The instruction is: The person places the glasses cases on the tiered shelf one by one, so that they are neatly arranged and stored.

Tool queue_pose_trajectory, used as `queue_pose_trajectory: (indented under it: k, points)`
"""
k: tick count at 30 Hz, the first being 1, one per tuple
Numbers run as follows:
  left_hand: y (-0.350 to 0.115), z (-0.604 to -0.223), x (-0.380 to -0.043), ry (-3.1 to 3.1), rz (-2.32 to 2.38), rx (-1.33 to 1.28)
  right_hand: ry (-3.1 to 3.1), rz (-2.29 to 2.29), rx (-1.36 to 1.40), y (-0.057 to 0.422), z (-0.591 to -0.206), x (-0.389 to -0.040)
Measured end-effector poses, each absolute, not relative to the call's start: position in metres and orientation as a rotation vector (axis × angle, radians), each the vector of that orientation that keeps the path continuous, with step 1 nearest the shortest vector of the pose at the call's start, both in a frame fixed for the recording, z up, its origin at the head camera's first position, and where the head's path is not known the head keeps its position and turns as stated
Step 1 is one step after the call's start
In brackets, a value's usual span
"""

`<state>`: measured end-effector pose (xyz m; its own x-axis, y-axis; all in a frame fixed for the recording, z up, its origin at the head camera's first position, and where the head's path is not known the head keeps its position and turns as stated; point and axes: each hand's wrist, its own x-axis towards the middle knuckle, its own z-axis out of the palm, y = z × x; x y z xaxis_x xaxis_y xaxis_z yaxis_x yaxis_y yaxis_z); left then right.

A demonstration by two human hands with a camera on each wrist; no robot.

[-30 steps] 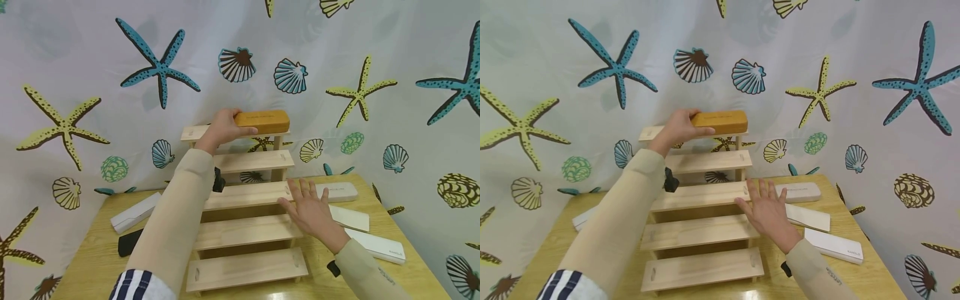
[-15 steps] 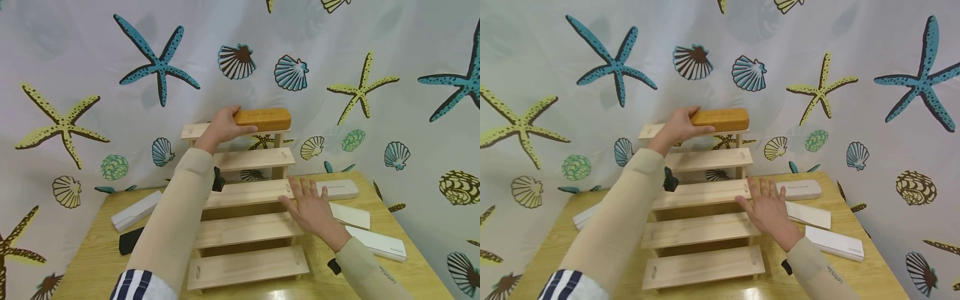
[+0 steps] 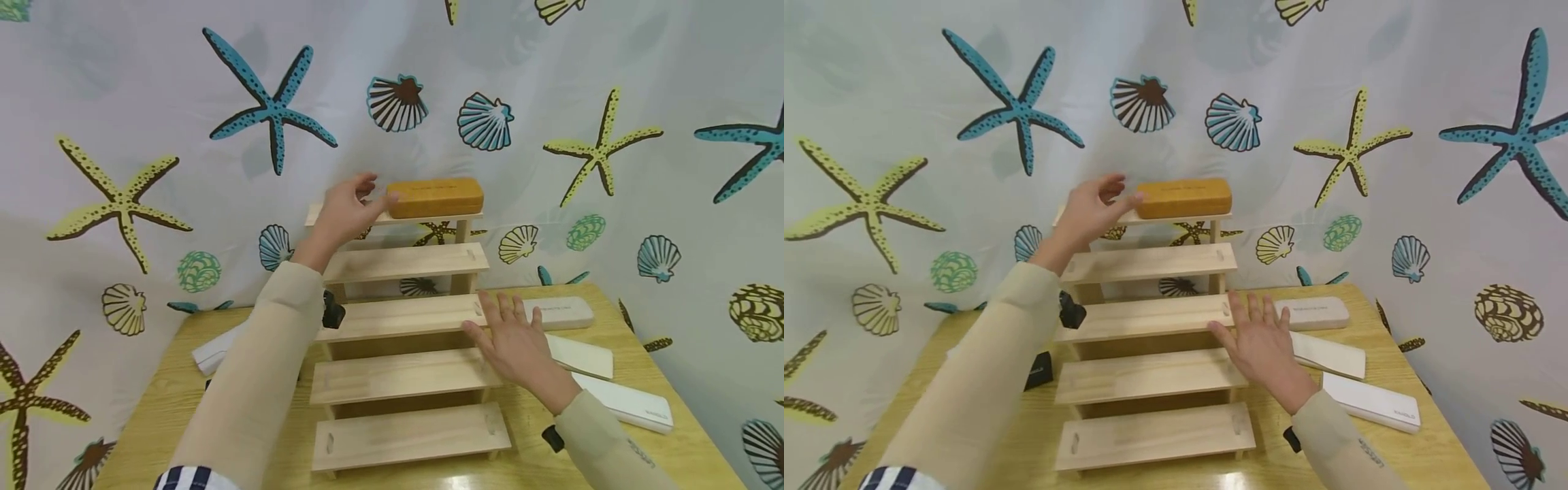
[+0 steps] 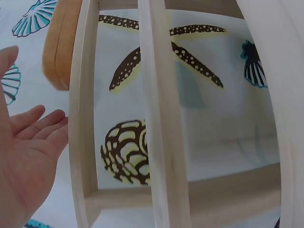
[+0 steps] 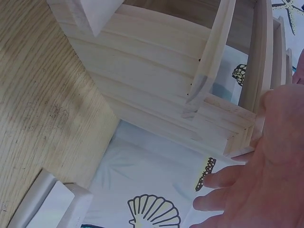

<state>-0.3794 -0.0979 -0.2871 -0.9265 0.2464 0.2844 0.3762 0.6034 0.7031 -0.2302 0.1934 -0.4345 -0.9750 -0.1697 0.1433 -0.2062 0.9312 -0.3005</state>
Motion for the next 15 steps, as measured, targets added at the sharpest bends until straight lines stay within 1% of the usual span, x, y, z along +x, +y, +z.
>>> queue_pose_trajectory:
  k: [8, 15]
  points:
    - [-0.148, -0.294, -0.359, -2.511, -1.241, -0.456, -2.979, 0.476, 0.290, 0.193, -0.433, -0.229]
    - [-0.194, -0.309, -0.338, -2.464, -1.214, -0.444, -2.967, 0.460, 0.300, 0.192, -0.433, -0.228]
